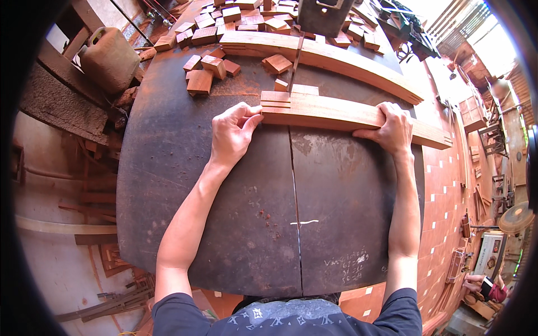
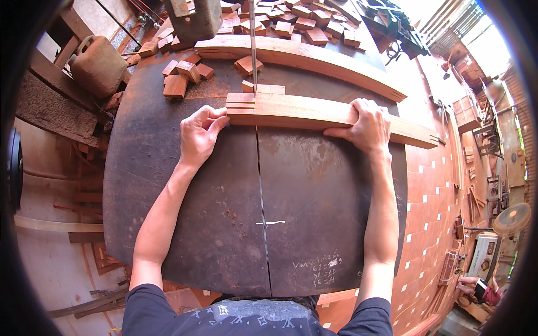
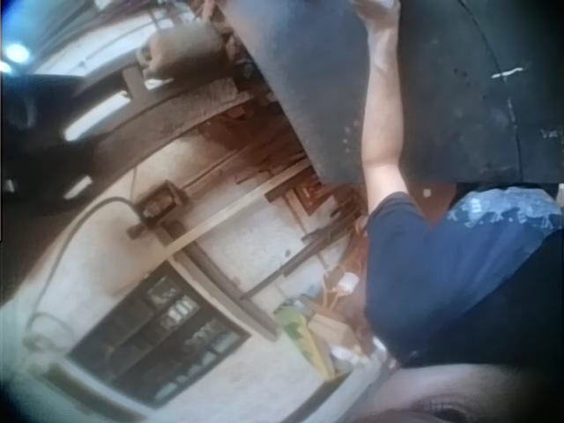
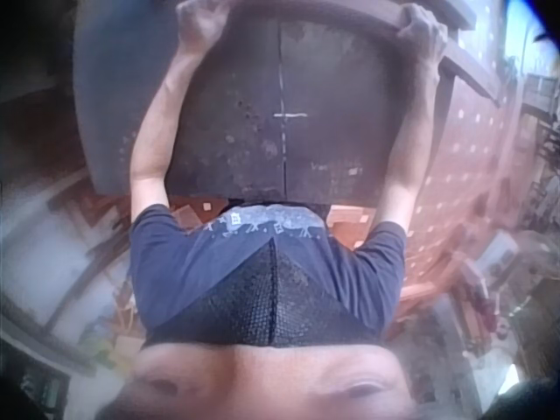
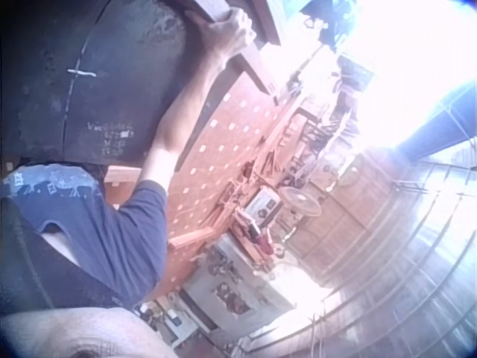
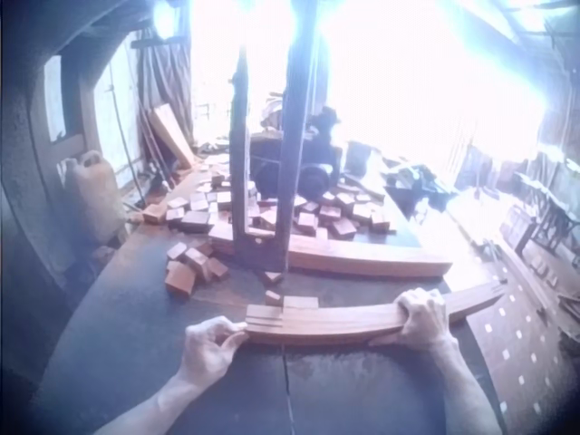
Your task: The person repeatedly picks up wooden planks, places them on a bandsaw table, and cuts them into smaller pieces. The cut pieces are set aside on the floor.
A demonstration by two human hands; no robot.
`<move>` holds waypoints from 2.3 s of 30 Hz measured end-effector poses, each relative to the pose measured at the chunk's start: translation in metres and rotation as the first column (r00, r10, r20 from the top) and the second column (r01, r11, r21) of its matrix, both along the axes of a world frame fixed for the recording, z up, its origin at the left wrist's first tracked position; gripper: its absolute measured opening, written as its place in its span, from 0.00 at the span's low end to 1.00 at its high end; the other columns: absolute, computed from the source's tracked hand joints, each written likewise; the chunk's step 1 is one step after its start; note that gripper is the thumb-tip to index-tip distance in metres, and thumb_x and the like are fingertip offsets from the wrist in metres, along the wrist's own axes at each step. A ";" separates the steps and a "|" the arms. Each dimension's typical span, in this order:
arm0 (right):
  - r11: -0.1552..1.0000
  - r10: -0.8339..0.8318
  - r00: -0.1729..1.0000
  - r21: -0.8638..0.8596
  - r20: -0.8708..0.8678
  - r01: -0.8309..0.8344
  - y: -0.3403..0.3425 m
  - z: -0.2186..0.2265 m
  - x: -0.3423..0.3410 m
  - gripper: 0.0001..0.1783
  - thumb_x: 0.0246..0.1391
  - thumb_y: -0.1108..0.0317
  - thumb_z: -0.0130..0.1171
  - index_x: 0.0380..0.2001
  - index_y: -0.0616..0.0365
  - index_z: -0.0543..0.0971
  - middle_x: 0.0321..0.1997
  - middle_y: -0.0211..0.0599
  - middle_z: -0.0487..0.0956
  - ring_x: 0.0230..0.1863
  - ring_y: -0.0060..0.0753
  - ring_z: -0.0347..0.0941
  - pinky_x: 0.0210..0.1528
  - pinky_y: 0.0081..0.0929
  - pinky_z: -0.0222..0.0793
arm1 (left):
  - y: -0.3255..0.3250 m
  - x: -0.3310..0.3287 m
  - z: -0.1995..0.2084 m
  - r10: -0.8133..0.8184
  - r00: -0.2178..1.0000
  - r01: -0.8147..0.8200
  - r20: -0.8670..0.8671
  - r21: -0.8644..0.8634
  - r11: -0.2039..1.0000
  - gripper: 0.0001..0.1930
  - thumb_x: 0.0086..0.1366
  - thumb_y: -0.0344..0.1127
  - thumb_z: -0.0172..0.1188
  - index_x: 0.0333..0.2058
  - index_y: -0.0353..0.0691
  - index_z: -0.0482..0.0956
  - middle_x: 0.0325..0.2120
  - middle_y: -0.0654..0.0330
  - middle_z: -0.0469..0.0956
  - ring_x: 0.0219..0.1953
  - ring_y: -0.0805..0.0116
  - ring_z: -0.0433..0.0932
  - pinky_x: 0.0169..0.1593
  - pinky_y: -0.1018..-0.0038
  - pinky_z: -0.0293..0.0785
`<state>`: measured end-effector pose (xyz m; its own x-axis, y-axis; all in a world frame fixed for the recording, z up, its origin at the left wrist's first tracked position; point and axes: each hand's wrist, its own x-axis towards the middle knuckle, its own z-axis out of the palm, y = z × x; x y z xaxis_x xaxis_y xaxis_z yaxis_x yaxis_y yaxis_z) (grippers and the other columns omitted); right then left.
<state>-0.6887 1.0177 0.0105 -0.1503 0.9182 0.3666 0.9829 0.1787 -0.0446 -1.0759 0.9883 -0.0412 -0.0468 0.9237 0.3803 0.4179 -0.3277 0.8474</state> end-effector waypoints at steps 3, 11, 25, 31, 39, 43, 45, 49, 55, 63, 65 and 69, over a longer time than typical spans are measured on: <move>1.000 0.002 1.000 -0.008 0.003 -0.002 0.002 -0.002 0.001 0.50 0.23 0.21 0.83 0.37 0.56 0.85 0.40 0.45 0.86 0.44 0.52 0.81 0.52 0.47 0.76 | 0.000 -0.001 -0.001 0.004 1.000 -0.004 -0.005 -0.013 1.000 0.05 0.70 0.26 0.73 0.37 0.32 0.85 0.36 0.58 0.92 0.36 0.79 0.87 0.39 0.76 0.81; 1.000 -0.016 1.000 -0.026 -0.001 0.016 0.003 -0.002 0.001 0.52 0.22 0.21 0.83 0.38 0.56 0.85 0.41 0.45 0.86 0.44 0.50 0.82 0.52 0.47 0.78 | 0.002 0.001 -0.001 0.009 1.000 -0.009 0.010 -0.006 1.000 0.04 0.70 0.26 0.72 0.38 0.32 0.85 0.35 0.59 0.91 0.36 0.79 0.87 0.39 0.77 0.81; 0.999 -0.040 0.999 -0.035 0.022 0.040 0.005 -0.002 -0.001 0.52 0.22 0.21 0.84 0.40 0.55 0.86 0.42 0.46 0.87 0.46 0.51 0.83 0.53 0.48 0.79 | 0.005 0.003 -0.001 0.020 1.000 -0.020 0.007 0.029 0.999 0.04 0.71 0.27 0.72 0.38 0.34 0.86 0.35 0.60 0.92 0.35 0.78 0.88 0.39 0.77 0.81; 0.999 -0.025 1.000 -0.027 0.017 0.026 0.006 -0.002 0.000 0.52 0.22 0.20 0.83 0.39 0.55 0.86 0.41 0.45 0.87 0.44 0.51 0.83 0.53 0.47 0.79 | 0.007 0.002 -0.004 0.018 1.000 -0.018 0.023 0.012 1.000 0.04 0.71 0.27 0.72 0.38 0.33 0.86 0.36 0.59 0.92 0.35 0.77 0.88 0.39 0.77 0.82; 1.000 -0.010 1.000 -0.029 0.011 0.010 0.004 -0.003 0.002 0.51 0.22 0.21 0.83 0.37 0.56 0.85 0.40 0.44 0.86 0.43 0.50 0.83 0.52 0.46 0.78 | 0.004 0.001 -0.002 0.014 1.000 -0.014 0.025 0.004 1.000 0.04 0.71 0.26 0.71 0.37 0.32 0.86 0.36 0.59 0.92 0.37 0.78 0.88 0.41 0.77 0.83; 1.000 0.009 1.000 0.003 0.008 -0.010 0.000 0.000 0.000 0.50 0.23 0.22 0.83 0.37 0.55 0.85 0.39 0.43 0.86 0.42 0.50 0.83 0.52 0.46 0.77 | -0.001 0.001 0.001 0.002 1.000 -0.002 0.014 0.019 1.000 0.04 0.71 0.26 0.72 0.37 0.32 0.85 0.36 0.58 0.92 0.37 0.78 0.88 0.41 0.77 0.83; 1.000 0.016 1.000 0.001 0.004 -0.016 -0.001 -0.001 0.001 0.49 0.23 0.22 0.83 0.36 0.55 0.84 0.39 0.43 0.86 0.42 0.50 0.83 0.52 0.45 0.76 | -0.002 0.000 -0.002 -0.001 1.000 0.001 0.017 0.018 1.000 0.04 0.70 0.26 0.72 0.36 0.32 0.85 0.36 0.58 0.92 0.37 0.79 0.88 0.41 0.77 0.83; 0.999 0.035 0.999 0.004 0.009 -0.035 -0.003 -0.001 0.002 0.49 0.23 0.22 0.83 0.36 0.55 0.84 0.39 0.42 0.85 0.41 0.50 0.82 0.52 0.45 0.76 | -0.006 0.000 0.000 -0.004 1.000 0.004 0.017 -0.003 1.000 0.05 0.70 0.26 0.72 0.37 0.31 0.85 0.37 0.58 0.92 0.38 0.79 0.88 0.42 0.77 0.83; 0.999 0.041 0.999 0.006 0.000 -0.041 -0.003 -0.002 0.003 0.50 0.23 0.21 0.83 0.36 0.56 0.85 0.39 0.42 0.86 0.42 0.49 0.82 0.52 0.45 0.76 | -0.006 -0.002 -0.002 -0.014 1.000 0.013 0.007 0.022 1.000 0.05 0.70 0.26 0.73 0.37 0.31 0.86 0.36 0.58 0.92 0.38 0.78 0.88 0.41 0.77 0.83; 0.999 0.010 1.000 -0.038 -0.002 -0.010 0.003 -0.003 0.004 0.51 0.23 0.21 0.83 0.38 0.57 0.85 0.40 0.45 0.86 0.44 0.51 0.83 0.52 0.47 0.78 | 0.000 0.000 0.001 0.010 1.000 -0.009 -0.012 0.023 1.000 0.05 0.70 0.27 0.73 0.37 0.32 0.86 0.36 0.57 0.92 0.37 0.77 0.89 0.40 0.76 0.82; 1.000 0.005 1.000 -0.026 0.007 -0.004 0.004 -0.004 0.004 0.52 0.23 0.21 0.83 0.39 0.57 0.85 0.40 0.47 0.86 0.44 0.52 0.83 0.52 0.48 0.78 | 0.002 0.000 0.001 0.016 1.000 -0.016 -0.010 0.019 1.000 0.05 0.70 0.27 0.73 0.37 0.32 0.86 0.36 0.57 0.92 0.37 0.77 0.89 0.40 0.76 0.82; 0.999 -0.014 1.000 -0.041 0.002 0.014 0.007 -0.002 0.002 0.52 0.23 0.21 0.83 0.39 0.56 0.86 0.41 0.47 0.86 0.44 0.53 0.83 0.53 0.49 0.78 | 0.006 0.001 0.000 0.015 1.000 -0.015 0.000 0.017 1.000 0.05 0.70 0.27 0.72 0.37 0.32 0.86 0.37 0.57 0.92 0.37 0.77 0.89 0.39 0.76 0.82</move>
<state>-0.6868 1.0243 0.0087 -0.1382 0.9345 0.3279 0.9853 0.1633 -0.0501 -1.0753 0.9938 -0.0410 -0.0608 0.9164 0.3956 0.4226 -0.3354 0.8420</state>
